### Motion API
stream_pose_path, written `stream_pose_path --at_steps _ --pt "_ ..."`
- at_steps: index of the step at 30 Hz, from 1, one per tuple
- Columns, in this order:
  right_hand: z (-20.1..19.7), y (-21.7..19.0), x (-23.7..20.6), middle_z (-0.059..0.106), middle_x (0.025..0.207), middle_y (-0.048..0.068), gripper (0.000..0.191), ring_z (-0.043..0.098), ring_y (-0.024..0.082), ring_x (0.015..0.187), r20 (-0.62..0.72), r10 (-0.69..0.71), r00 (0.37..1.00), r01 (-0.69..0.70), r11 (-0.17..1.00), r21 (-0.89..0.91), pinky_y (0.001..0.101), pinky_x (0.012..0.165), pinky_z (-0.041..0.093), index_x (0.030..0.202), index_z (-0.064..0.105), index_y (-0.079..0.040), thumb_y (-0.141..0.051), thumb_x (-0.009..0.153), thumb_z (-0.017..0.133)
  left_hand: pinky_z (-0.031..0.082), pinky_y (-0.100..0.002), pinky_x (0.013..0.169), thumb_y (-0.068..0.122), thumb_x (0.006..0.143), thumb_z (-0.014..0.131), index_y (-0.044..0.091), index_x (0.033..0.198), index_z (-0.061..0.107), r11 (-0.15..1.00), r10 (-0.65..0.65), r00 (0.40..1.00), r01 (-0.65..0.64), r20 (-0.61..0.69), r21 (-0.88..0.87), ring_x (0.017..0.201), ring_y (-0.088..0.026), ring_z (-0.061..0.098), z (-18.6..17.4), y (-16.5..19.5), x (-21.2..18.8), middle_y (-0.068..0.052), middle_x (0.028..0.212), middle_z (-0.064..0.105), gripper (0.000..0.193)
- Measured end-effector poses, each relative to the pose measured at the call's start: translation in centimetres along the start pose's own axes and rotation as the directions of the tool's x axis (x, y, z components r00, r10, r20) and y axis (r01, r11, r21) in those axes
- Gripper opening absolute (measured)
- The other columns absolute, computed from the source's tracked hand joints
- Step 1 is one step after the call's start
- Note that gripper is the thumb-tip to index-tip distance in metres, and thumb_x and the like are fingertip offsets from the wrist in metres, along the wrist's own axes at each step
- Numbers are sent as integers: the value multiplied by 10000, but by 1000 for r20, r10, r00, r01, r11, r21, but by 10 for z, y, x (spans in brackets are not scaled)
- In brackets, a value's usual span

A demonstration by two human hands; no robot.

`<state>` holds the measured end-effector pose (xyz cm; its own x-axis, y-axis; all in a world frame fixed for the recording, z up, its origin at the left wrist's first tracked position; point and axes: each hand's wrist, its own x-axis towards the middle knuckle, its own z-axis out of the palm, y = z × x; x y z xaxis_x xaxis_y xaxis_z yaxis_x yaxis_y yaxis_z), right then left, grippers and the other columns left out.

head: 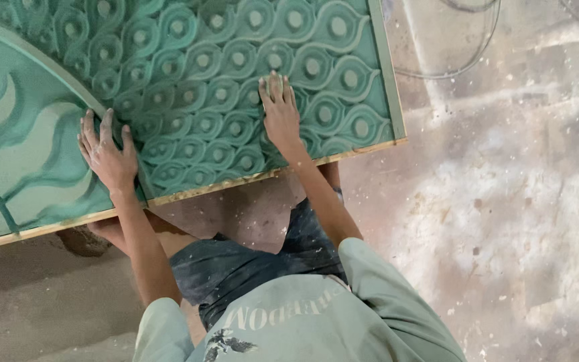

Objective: The person sits on the floor and sands a large green decorative panel with a repeating circular pattern using a small sanding block. They move the block across the surface in steady strokes, occasionally adjusting their position to reach different areas.

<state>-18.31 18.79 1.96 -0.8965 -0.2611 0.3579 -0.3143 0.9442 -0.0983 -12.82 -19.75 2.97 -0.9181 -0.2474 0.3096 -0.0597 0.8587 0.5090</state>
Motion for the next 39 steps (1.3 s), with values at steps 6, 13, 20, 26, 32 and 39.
stream_pose_path --at_steps 6,13,20,26,32,39 --pt "-6 31 2 323 1645 175 726 381 428 1479 61 -117 991 113 991 75 555 1210 335 1569 439 -176 64 901 589 270 -579 1239 255 1089 667 119 1482 647 1000 -10 1000 10 -18 -6 1500 -428 395 -2 4 0 -202 1607 479 416" --pt "-26 73 33 335 1664 55 770 440 318 1480 180 -395 901 396 918 32 511 1245 345 1570 488 -308 37 895 617 280 -602 1215 253 1112 680 110 1494 638 999 38 999 -38 -29 14 1482 -464 402 0 2 0 -225 1605 480 410" --pt "-30 94 66 314 1708 26 780 411 281 1498 164 -616 771 626 779 -16 500 1297 252 1628 441 -344 -13 948 635 308 -568 1243 175 1093 667 86 1506 635 998 63 997 -62 -35 26 1482 -465 421 -2 2 0 -233 1613 475 423" --pt "-28 112 92 253 1737 -41 840 377 218 1554 260 -684 682 724 682 -103 496 1320 206 1630 350 -448 -51 952 648 304 -569 1236 179 1084 673 81 1486 637 998 52 998 -52 -18 41 1476 -469 411 0 2 1 -245 1604 469 415" --pt "-27 111 103 232 1731 -36 882 367 214 1537 276 -777 565 823 509 -251 485 1306 199 1664 300 -492 -71 965 633 289 -585 1235 143 1088 663 44 1477 617 995 93 996 -93 4 47 1485 -489 406 -3 2 2 -258 1621 451 404" --pt "-22 119 121 232 1764 -20 977 340 175 1577 276 -803 529 843 460 -277 436 1334 197 1698 281 -529 -31 950 665 342 -583 1228 123 1082 661 39 1448 611 999 45 999 -46 27 12 1443 -491 435 -4 0 -1 -266 1619 446 379"
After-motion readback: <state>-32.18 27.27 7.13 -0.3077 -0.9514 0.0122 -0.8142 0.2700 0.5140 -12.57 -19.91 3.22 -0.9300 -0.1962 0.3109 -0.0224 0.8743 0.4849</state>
